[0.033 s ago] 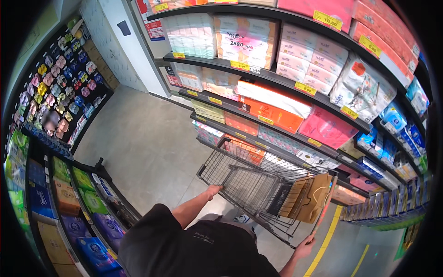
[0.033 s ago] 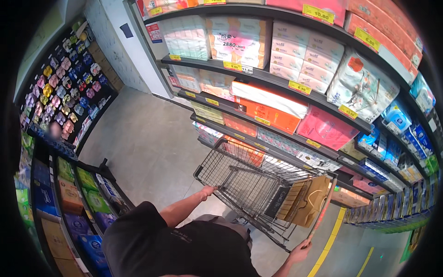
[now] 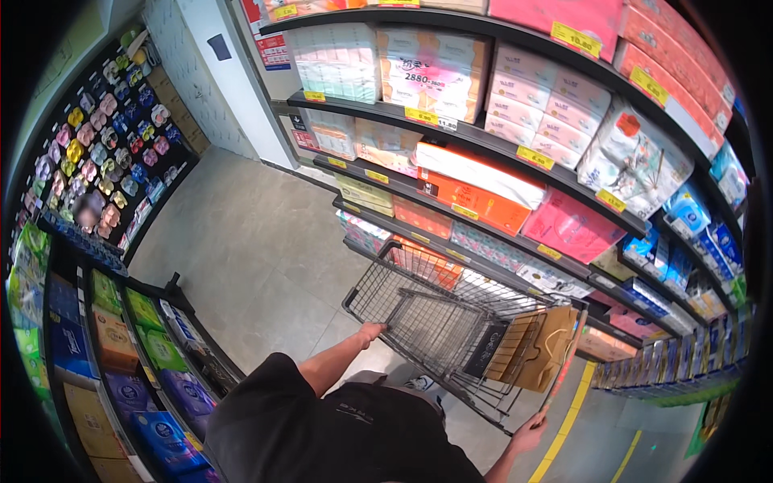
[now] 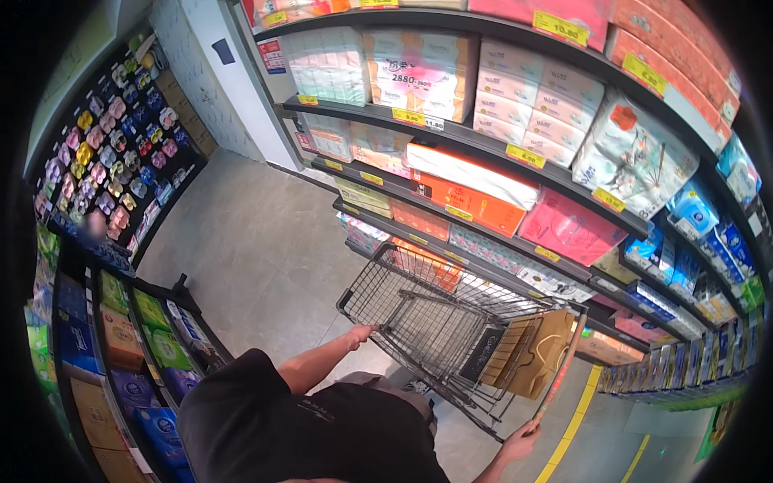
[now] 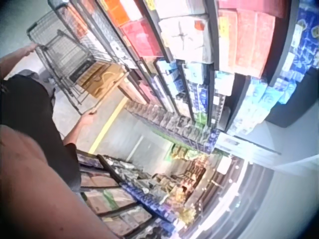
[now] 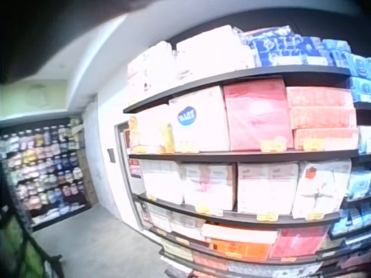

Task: Selecting various packs of tissues and paper products from supermarket shelves and placing them into a shopping cart.

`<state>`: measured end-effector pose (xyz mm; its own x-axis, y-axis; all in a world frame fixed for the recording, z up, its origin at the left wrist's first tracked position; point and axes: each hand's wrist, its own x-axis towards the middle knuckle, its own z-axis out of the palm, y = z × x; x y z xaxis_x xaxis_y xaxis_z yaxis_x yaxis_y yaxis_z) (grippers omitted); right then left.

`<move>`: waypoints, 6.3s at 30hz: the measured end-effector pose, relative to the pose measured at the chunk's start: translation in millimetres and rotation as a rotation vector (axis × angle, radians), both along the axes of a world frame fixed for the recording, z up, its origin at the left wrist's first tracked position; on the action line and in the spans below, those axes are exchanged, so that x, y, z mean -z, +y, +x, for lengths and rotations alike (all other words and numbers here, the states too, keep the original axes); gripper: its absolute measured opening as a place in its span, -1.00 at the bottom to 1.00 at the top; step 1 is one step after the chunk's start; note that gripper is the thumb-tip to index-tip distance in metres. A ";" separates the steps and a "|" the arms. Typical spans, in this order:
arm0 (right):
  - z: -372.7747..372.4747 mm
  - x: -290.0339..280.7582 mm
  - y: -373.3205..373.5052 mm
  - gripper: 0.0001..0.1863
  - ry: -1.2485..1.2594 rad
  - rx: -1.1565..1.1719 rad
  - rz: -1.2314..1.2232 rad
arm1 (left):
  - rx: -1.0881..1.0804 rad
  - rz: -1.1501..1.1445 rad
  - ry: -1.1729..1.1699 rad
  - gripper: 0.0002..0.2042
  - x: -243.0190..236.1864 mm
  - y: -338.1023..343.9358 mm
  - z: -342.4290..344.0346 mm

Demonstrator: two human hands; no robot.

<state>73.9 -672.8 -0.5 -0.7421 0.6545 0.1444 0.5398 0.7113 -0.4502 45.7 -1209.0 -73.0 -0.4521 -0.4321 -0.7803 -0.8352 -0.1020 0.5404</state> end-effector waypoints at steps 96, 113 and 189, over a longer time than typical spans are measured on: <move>85.7 -2.2 -556.6 -0.47 0.570 0.585 -1.536 | 1.742 -0.518 1.494 -0.22 -243.5 -172.8 -120.4; 90.5 45.1 -541.2 -0.51 0.280 0.358 -1.107 | 2.280 -0.389 1.576 -0.26 -109.3 -37.5 -176.6; 8.1 61.8 -587.3 -0.49 -0.651 -0.839 -0.101 | 0.748 -0.857 1.159 -0.81 -143.8 -376.0 -152.9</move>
